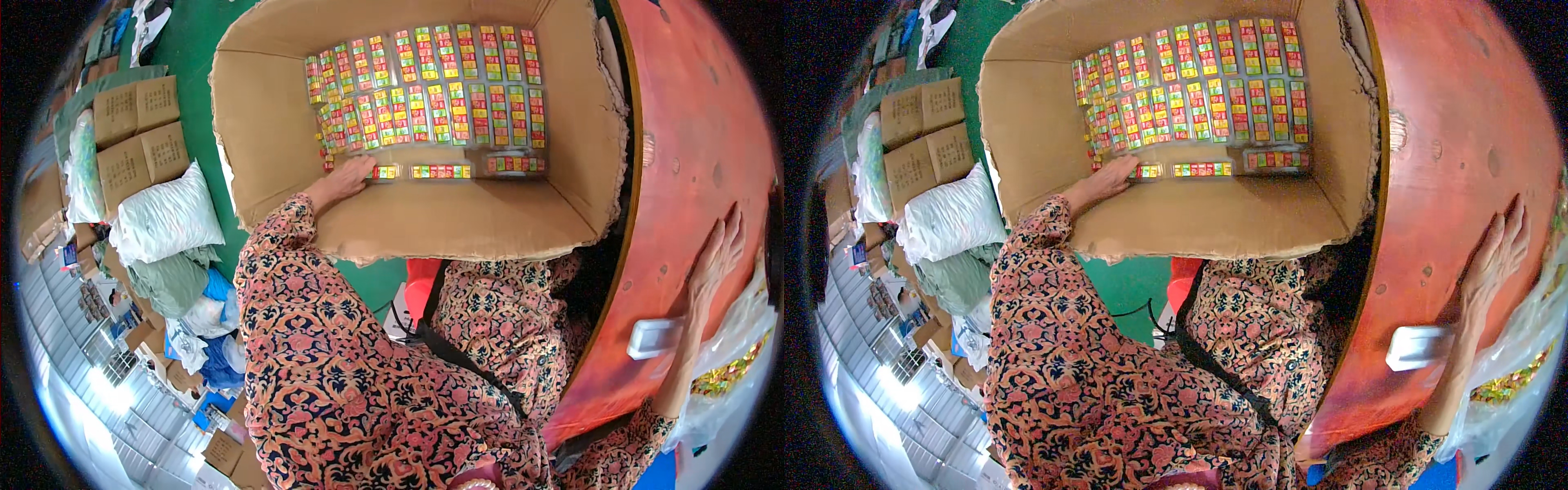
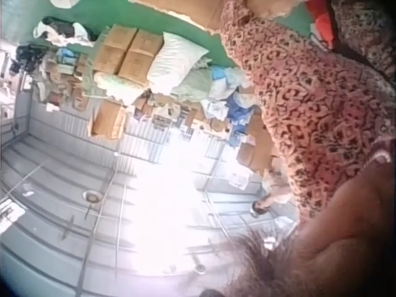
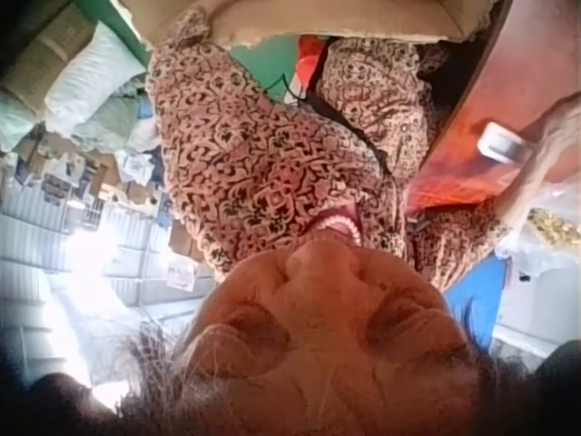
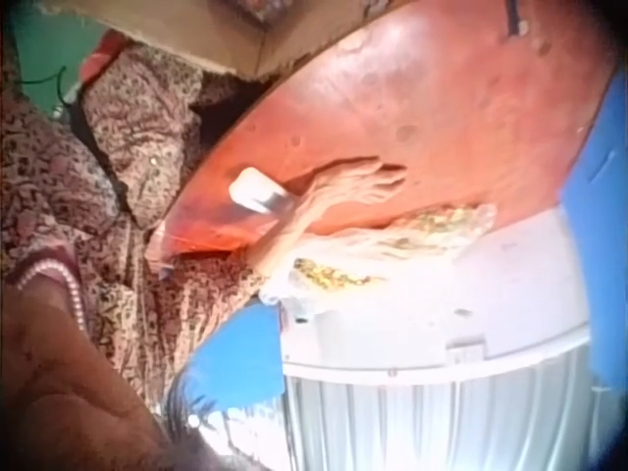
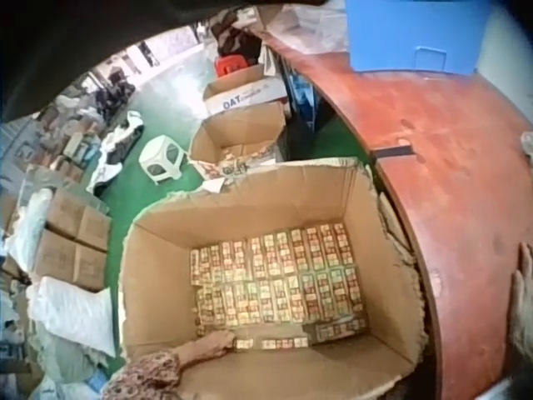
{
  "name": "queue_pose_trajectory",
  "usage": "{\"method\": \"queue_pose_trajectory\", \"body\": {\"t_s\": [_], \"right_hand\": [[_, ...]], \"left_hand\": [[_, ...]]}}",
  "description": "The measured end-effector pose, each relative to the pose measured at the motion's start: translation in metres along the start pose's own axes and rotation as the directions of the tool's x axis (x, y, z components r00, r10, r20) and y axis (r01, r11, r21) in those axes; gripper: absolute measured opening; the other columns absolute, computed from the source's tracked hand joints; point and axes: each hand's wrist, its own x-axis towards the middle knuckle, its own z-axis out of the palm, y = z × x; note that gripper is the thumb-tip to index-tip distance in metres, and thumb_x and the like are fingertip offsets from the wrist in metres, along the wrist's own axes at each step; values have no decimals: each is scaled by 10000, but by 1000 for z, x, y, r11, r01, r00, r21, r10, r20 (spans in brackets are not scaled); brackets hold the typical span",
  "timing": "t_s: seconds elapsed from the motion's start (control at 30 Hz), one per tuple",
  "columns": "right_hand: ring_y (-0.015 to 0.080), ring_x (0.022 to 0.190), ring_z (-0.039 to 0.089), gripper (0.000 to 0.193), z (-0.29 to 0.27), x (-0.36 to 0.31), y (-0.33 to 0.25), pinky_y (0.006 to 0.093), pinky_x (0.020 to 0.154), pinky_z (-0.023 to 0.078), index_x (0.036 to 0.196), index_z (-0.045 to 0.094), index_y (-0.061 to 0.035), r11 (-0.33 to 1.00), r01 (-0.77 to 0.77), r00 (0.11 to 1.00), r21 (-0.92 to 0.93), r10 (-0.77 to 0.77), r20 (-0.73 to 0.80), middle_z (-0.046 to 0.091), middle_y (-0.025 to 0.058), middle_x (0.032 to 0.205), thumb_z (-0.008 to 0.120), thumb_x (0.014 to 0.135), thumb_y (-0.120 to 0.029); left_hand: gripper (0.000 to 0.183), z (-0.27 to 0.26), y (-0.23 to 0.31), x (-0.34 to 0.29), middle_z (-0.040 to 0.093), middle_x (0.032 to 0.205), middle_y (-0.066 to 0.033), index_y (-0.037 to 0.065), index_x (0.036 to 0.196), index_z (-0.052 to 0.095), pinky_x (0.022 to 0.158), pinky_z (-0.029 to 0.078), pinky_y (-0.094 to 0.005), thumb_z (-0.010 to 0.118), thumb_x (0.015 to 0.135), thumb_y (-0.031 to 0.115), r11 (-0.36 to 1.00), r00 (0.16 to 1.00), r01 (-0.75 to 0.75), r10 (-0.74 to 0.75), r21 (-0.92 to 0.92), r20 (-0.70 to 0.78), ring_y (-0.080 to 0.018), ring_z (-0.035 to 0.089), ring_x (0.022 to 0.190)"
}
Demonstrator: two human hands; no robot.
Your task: Packing small wrapped packets into plastic sleeves and arranging them in a cardboard box.
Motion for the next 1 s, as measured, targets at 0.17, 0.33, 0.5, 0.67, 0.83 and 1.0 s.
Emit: {"method": "queue_pose_trajectory", "body": {"t_s": [0.17, 0.33, 0.5, 0.67, 0.83, 1.0], "right_hand": [[329, 1209, 315, 485, 1, 2, -3, 416, 1007, 210, 1322, 353, -88, 1000, 16, 1000, 5, -16, 4, 353, 179, 1321, 311, 911, -342], [329, 1214, 307, 482, -2, -5, -1, 408, 1012, 198, 1327, 345, -91, 1000, -1, 1000, 22, 0, 21, 341, 166, 1340, 304, 915, -338], [315, 1216, 307, 478, 1, -4, 11, 408, 1013, 194, 1327, 339, -79, 990, 141, 990, -17, -140, 26, 330, 141, 1359, 294, 920, -326], [312, 1210, 315, 472, 1, -4, 4, 395, 1010, 207, 1319, 350, -68, 999, 41, 999, -24, -41, 0, 349, 148, 1346, 300, 919, -313], [275, 1231, 309, 458, 0, -3, 8, 370, 1015, 208, 1319, 348, -60, 998, 56, 998, -32, -56, -6, 366, 118, 1340, 310, 928, -297], [280, 1234, 305, 467, 1, -1, 3, 367, 1021, 209, 1318, 342, -41, 998, 59, 998, -31, -59, 6, 361, 128, 1341, 312, 927, -294]], "left_hand": [[386, 23, -11, -8, 454, 1028, -200, -4, 1078, 365, 810, 380, -403, 498, 716, 13, 992, 988, 122, -124, 26, 87, -348, 465, 969], [353, 25, -11, -5, 475, 993, -217, -9, 1072, 378, 808, 381, -409, 469, 732, 8, 988, 983, 153, -150, -23, 105, -358, 468, 964], [320, 18, -10, -2, 472, 985, -221, -7, 1044, 380, 787, 396, -416, 461, 735, 16, 971, 959, 240, -239, 14, 149, -382, 480, 924], [364, -8, -6, -8, 470, 1034, -231, -19, 1085, 358, 810, 397, -417, 474, 745, 43, 978, 980, 191, -185, -87, 77, -379, 478, 951], [388, -1, -19, -18, 472, 1054, -232, -26, 1103, 355, 827, 387, -423, 490, 748, 58, 981, 989, 135, -126, -136, 72, -375, 474, 967], [302, 25, -16, 1, 481, 994, -216, -10, 1018, 406, 807, 390, -431, 503, 741, 58, 992, 992, 105, -100, -71, 76, -373, 474, 939]]}}
